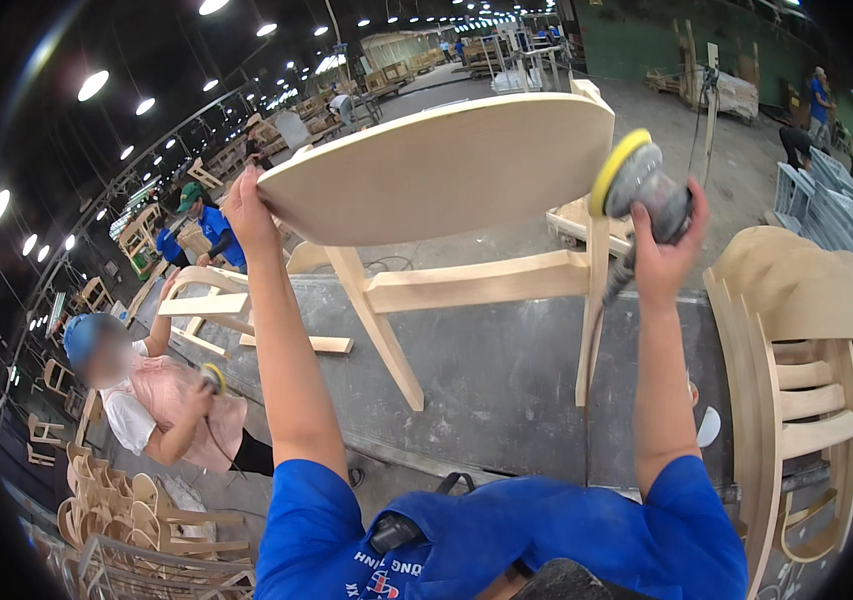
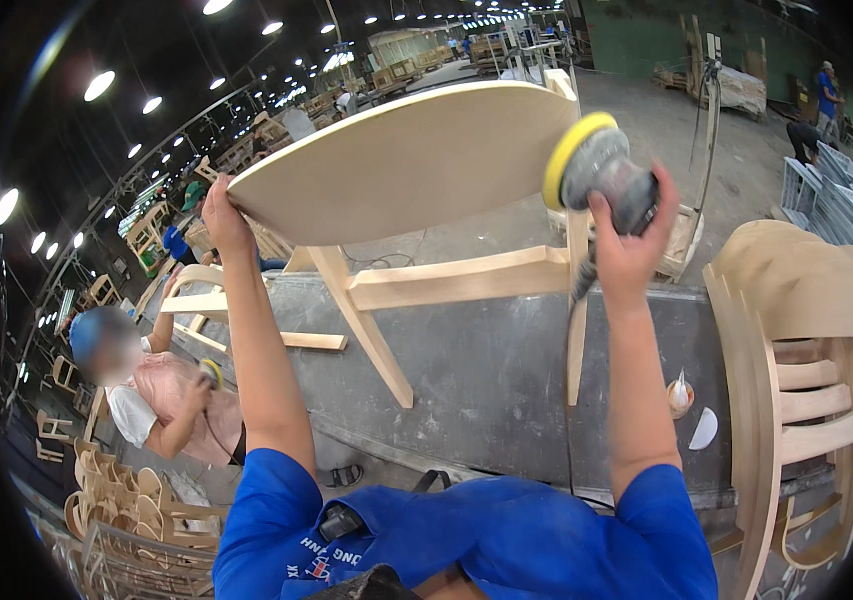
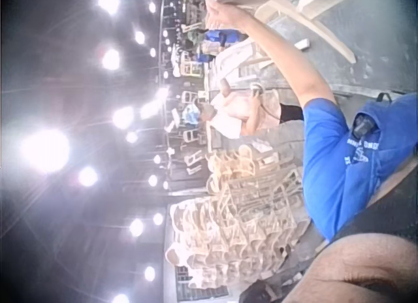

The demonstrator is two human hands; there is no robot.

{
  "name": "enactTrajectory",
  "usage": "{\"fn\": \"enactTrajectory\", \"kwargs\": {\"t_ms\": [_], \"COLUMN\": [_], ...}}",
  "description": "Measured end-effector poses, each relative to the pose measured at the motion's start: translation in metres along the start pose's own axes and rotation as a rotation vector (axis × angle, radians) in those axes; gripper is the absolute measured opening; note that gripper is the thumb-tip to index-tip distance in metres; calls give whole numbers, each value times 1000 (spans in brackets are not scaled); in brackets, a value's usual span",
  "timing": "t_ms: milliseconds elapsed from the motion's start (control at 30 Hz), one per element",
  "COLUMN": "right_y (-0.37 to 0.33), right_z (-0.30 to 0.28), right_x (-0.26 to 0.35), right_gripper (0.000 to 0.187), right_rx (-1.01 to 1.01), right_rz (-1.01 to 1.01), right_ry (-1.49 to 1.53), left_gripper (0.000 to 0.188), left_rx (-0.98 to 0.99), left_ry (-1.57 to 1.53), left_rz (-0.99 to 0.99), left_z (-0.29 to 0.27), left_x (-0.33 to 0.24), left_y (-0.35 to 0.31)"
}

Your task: The person uses a handheld orbital sander to smooth the surfaces of wooden chair frames. They lift and reposition the chairs to reach different edges and legs, then place the finished pieces on a nearby stack.

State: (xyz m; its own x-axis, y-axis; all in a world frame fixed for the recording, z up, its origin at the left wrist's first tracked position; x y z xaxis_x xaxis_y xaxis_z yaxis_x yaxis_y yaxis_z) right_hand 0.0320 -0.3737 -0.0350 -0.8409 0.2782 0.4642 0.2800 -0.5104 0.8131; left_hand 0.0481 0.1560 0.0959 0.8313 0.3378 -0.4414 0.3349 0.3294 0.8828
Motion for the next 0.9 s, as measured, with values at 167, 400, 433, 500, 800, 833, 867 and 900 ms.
{"fn": "enactTrajectory", "kwargs": {"t_ms": [167,400,433,500,800,833,867,900], "right_y": [-15,-52,-62,-81,-66,-57,-48,-42], "right_z": [44,120,131,153,126,115,104,97], "right_x": [65,143,154,169,167,163,159,155], "right_gripper": [67,57,56,55,57,58,60,62], "right_rx": [-93,-22,15,136,-94,-121,-141,-158], "right_rz": [-313,-469,-508,-530,-481,-454,-420,-383], "right_ry": [-236,-301,-328,-394,-429,-425,-421,-420], "left_gripper": [26,23,24,26,34,34,35,35], "left_rx": [44,132,144,162,182,176,170,173], "left_ry": [-114,-213,-223,-233,-213,-203,-191,-189], "left_rz": [-66,-85,-84,-80,-48,-31,-17,-2], "left_z": [5,20,21,23,24,23,23,24], "left_x": [1,-7,-9,-12,-11,-12,-12,-13], "left_y": [-1,-3,-3,-4,-4,-3,-3,-3]}}
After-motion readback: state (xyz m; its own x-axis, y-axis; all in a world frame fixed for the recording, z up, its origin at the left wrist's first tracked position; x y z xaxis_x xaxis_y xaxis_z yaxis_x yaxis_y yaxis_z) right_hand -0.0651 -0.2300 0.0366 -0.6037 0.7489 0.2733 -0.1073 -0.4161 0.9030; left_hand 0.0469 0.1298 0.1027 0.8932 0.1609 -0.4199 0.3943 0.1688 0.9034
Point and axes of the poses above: each hand's wrist, its own y-axis towards the middle knuckle, its own z-axis out of the palm, x = y × z, the point moved 7 cm from there along y, towards the middle knuckle, and after that the axes turned 2 degrees about x, right-handed, at the moved point
